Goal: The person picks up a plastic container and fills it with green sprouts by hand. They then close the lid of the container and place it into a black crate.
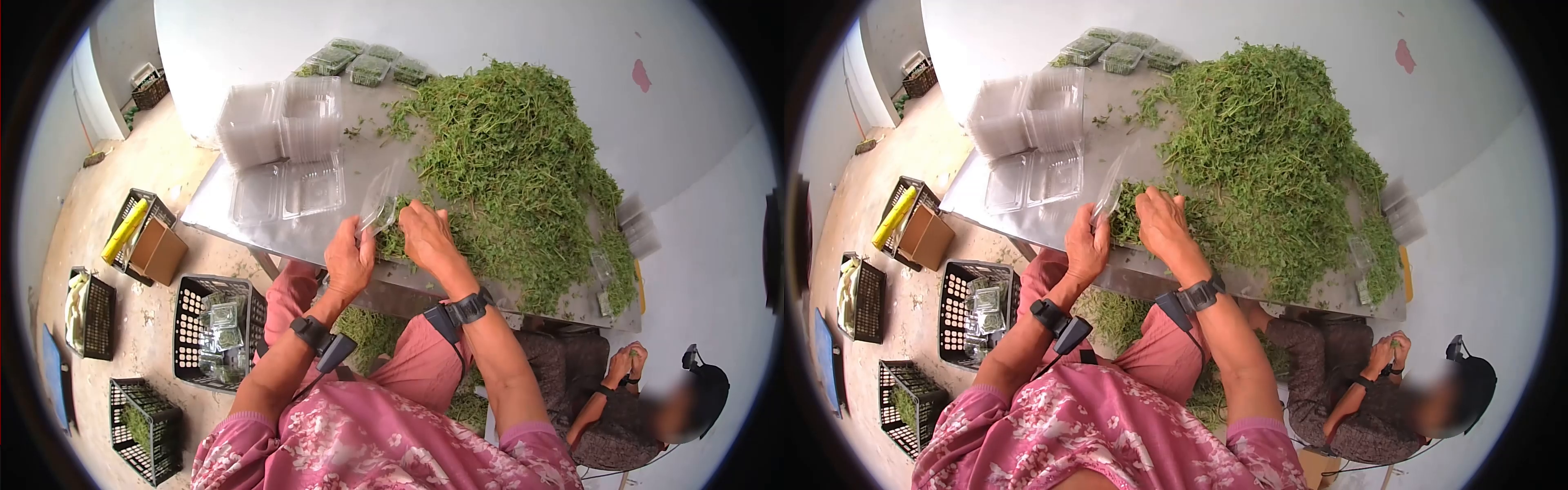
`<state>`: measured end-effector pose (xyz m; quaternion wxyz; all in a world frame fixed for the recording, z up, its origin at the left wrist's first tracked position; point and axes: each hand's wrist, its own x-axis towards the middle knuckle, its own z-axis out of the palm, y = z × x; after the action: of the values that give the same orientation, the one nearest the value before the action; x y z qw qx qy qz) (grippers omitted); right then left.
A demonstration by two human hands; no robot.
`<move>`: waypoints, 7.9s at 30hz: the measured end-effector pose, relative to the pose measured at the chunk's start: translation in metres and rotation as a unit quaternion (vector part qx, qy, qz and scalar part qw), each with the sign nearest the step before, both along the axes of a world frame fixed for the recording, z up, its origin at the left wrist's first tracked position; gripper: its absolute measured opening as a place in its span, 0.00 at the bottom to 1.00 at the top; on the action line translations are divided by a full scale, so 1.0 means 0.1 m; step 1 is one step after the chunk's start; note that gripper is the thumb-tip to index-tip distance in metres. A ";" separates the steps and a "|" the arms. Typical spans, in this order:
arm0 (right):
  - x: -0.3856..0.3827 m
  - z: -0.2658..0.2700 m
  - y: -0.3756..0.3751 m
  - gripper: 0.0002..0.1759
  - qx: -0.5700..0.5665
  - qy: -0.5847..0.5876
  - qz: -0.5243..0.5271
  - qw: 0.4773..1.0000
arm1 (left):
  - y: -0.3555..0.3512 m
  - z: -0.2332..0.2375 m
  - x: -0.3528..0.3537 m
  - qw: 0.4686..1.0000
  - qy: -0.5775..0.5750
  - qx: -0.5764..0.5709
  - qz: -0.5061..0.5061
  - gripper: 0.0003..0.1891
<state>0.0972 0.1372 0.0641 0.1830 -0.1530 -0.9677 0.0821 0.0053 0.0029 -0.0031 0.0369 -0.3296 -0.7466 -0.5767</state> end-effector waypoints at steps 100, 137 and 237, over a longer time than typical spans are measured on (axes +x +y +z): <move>1.08 -0.23 0.65 0.11 -0.065 -0.008 -0.114 0.991 | -0.02 0.04 0.00 1.000 0.012 0.021 -0.003 0.14; 1.19 -0.11 0.70 0.05 -0.104 0.106 -0.127 0.981 | -0.01 0.01 0.00 1.000 0.028 0.006 0.005 0.15; 0.14 -0.33 -0.07 0.27 -0.304 0.271 -0.119 0.905 | -0.06 0.05 -0.03 0.998 0.035 0.047 -0.035 0.25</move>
<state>0.1113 0.1307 0.0308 0.3913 -0.2867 -0.7835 0.3884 0.0027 -0.0027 0.0018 0.0587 -0.3734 -0.7050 -0.6001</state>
